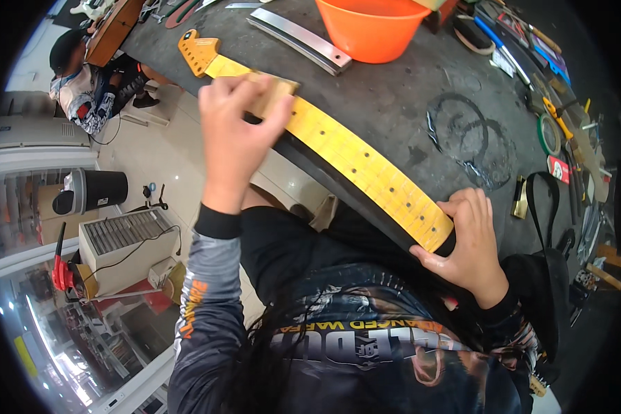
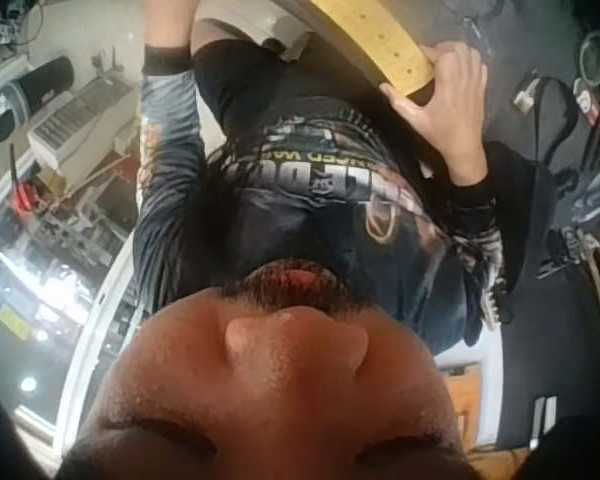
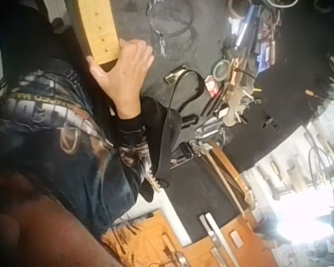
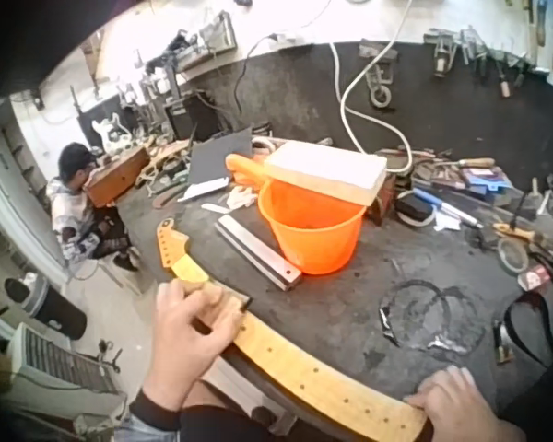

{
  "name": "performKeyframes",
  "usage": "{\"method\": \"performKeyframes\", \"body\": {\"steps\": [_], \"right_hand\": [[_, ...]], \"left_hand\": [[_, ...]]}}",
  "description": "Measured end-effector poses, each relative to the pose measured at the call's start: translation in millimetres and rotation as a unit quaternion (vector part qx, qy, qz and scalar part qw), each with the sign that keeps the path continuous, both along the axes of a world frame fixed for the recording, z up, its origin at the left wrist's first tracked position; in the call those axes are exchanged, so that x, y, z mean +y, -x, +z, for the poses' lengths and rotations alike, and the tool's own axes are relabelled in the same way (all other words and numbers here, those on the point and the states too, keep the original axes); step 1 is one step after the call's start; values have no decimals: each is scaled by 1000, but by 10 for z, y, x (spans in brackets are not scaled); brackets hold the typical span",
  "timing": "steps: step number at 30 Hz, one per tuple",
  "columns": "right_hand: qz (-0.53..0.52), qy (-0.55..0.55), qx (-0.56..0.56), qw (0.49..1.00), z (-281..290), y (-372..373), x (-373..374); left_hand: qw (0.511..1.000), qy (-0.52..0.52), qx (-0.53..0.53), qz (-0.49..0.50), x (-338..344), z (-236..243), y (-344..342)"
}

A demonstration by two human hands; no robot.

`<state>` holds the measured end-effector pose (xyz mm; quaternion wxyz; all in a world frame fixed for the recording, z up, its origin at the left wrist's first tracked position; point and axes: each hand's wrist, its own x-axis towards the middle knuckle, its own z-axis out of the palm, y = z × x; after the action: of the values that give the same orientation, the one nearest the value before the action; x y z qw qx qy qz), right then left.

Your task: Sanding the fretboard of an electric guitar neck.

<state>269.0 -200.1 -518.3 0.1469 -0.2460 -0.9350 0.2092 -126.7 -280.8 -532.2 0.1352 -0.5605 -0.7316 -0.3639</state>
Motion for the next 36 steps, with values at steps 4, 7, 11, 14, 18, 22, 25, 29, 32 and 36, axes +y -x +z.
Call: {"method": "performKeyframes", "body": {"steps": [4,7,11,14,18,22,25,29,32,36], "right_hand": [[-11,8,-13,1000,-31,-42,47],[-1,21,-20,1000,5,-97,94],[14,65,-22,998,77,-154,112],[14,86,3,996,37,-162,143],[-17,202,-4,979,82,-261,181],[11,204,30,978,109,-273,182],[6,223,66,973,3,-285,237],[-47,316,142,937,-40,-320,244],[-54,344,147,926,13,-309,253],[-65,350,197,913,-112,-262,270]], "left_hand": [[987,49,-10,-155,-140,92,-1337],[967,59,-51,-243,-195,74,-1491],[999,44,21,21,-25,56,-534],[992,72,2,-103,-50,87,-1422],[975,103,-17,-195,-126,123,-1674],[1000,21,-11,18,-65,-19,-783],[990,67,1,-125,-114,96,-1813],[985,81,5,-155,-95,116,-1796],[999,38,20,12,-96,-18,-1058],[980,95,-29,-173,-168,124,-2199]]}}
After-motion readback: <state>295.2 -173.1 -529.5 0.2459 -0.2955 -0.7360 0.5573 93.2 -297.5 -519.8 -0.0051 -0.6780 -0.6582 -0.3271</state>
